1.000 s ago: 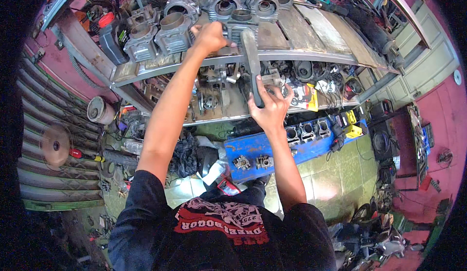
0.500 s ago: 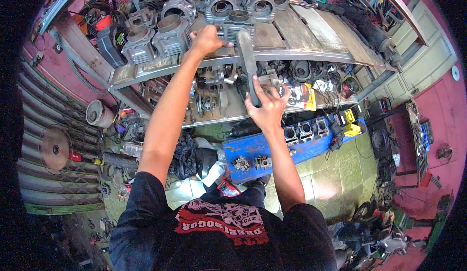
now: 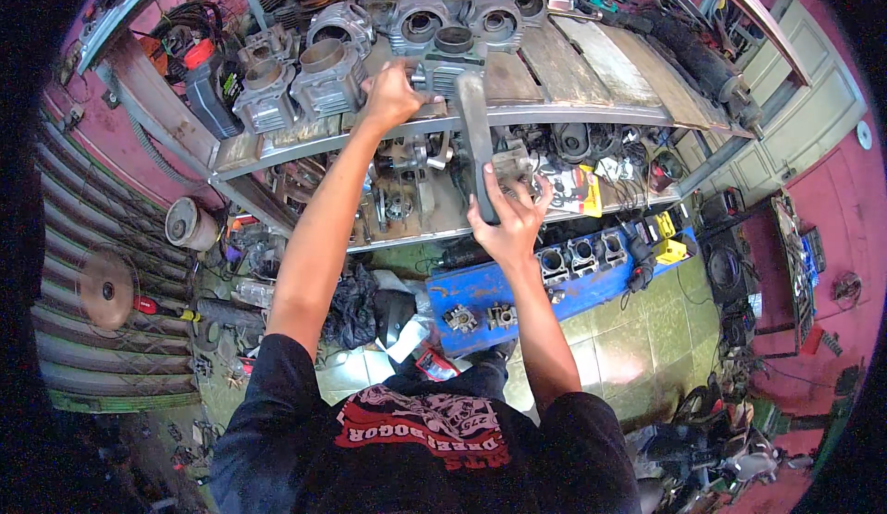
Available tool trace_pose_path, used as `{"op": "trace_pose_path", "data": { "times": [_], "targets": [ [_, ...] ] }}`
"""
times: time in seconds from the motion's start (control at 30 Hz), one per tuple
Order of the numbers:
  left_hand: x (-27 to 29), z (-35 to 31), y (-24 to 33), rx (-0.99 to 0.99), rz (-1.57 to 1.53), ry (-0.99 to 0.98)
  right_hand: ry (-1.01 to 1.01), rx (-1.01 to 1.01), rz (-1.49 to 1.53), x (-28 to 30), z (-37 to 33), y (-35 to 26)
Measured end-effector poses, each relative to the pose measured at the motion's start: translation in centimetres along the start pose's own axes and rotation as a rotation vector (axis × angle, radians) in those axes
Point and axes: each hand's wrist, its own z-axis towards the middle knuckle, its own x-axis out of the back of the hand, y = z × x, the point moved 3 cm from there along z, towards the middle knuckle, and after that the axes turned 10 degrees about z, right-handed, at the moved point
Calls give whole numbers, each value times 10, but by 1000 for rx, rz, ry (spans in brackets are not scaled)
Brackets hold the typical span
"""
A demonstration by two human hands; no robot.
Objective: The person uses a wire brush to scrub the surfaces of several metallic engine cylinder heads placed on a workbench. They systematically clean the faces and edges of each part, rotating them to access different areas, and then place the cleaned items into a blue tray.
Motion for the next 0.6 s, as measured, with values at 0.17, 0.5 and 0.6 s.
{"op": "trace_pose_path", "data": {
  "times": [0.17, 0.5, 0.6],
  "targets": [
    [3, -11, 4, -85, 48, 172, 29, 100, 31, 6, 36, -15],
    [4, -21, 7, -227, 32, 363, -165, 158, -125, 5, 86, -20],
    [3, -23, 6, -245, 43, 374, -198, 134, -97, 13, 72, -21]
  ]
}}
